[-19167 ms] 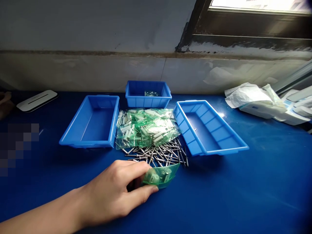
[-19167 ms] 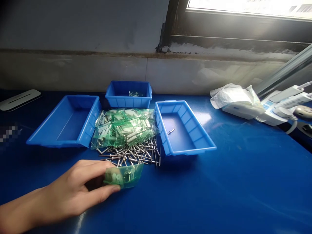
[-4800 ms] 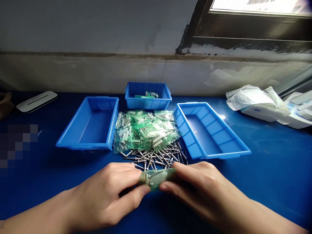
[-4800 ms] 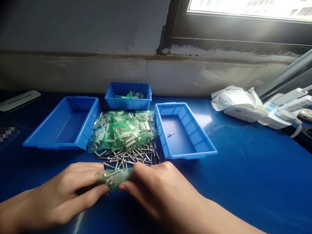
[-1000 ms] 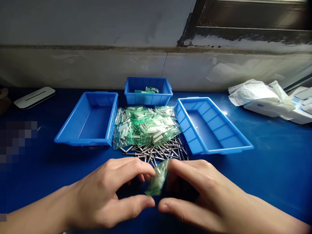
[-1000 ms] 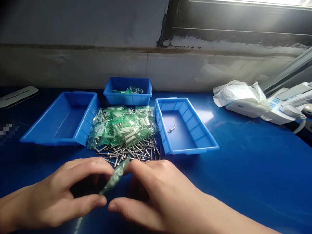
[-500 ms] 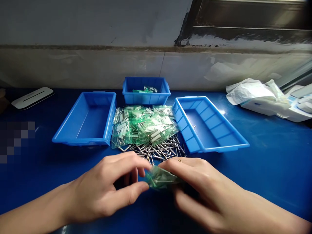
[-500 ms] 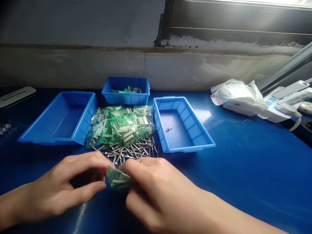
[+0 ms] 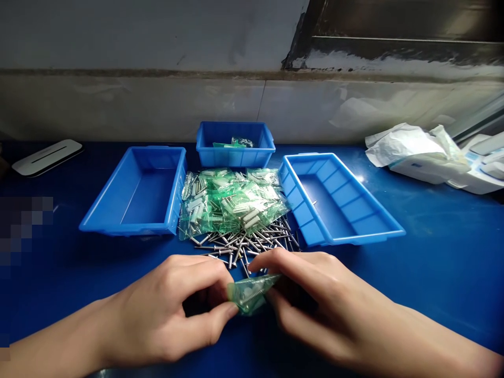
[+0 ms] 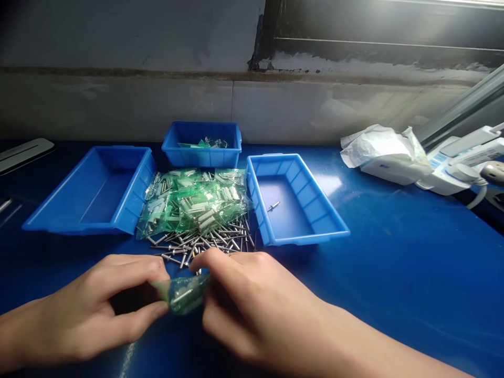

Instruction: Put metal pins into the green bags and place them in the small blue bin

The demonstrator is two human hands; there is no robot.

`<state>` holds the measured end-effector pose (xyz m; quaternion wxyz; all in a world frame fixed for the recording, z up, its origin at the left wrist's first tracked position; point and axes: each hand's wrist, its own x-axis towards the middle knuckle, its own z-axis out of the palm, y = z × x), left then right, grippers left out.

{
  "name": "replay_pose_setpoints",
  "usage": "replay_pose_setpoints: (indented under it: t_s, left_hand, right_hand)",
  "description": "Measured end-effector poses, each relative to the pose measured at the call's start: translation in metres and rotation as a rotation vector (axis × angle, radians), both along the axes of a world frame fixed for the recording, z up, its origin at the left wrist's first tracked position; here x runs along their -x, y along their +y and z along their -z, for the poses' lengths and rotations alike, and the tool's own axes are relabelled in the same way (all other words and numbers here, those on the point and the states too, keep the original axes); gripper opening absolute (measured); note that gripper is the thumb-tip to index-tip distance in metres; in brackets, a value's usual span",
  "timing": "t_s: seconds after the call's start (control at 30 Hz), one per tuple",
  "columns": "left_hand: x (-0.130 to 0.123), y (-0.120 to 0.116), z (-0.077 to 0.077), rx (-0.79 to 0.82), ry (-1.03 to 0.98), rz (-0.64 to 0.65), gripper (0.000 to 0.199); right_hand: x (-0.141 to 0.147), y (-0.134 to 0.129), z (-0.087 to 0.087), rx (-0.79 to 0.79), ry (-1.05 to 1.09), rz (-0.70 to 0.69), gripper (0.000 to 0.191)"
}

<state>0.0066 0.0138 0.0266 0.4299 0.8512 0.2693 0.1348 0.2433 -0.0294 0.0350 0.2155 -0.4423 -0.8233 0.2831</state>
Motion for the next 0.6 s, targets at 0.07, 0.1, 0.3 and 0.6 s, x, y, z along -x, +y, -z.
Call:
replay_pose_setpoints:
  t_s: [0.07, 0.1, 0.3, 0.6]
  left_hand:
    - [-0.001, 0.000, -0.001, -0.017, -0.009, 0.022, 0.013]
    - [-0.001, 0.000, -0.001, -0.027, -0.029, 0.031, 0.014]
    - [-0.001, 0.001, 0.000, -0.006, -0.097, 0.060, 0.016]
    - [0.000, 0.002, -0.001, -0.014, -0.198, 0.031, 0.010]
  right_hand:
    - [0.000, -0.001, 0.000, 0.004, 0.003, -0.002, 0.015]
    - [0.000, -0.001, 0.001, 0.011, 0.004, -0.010, 0.015]
    - [0.001, -0.001, 0.008, 0.137, 0.056, 0.044, 0.020]
    - [0.003, -0.002, -0.001, 0.118, -0.023, -0.021, 0.013]
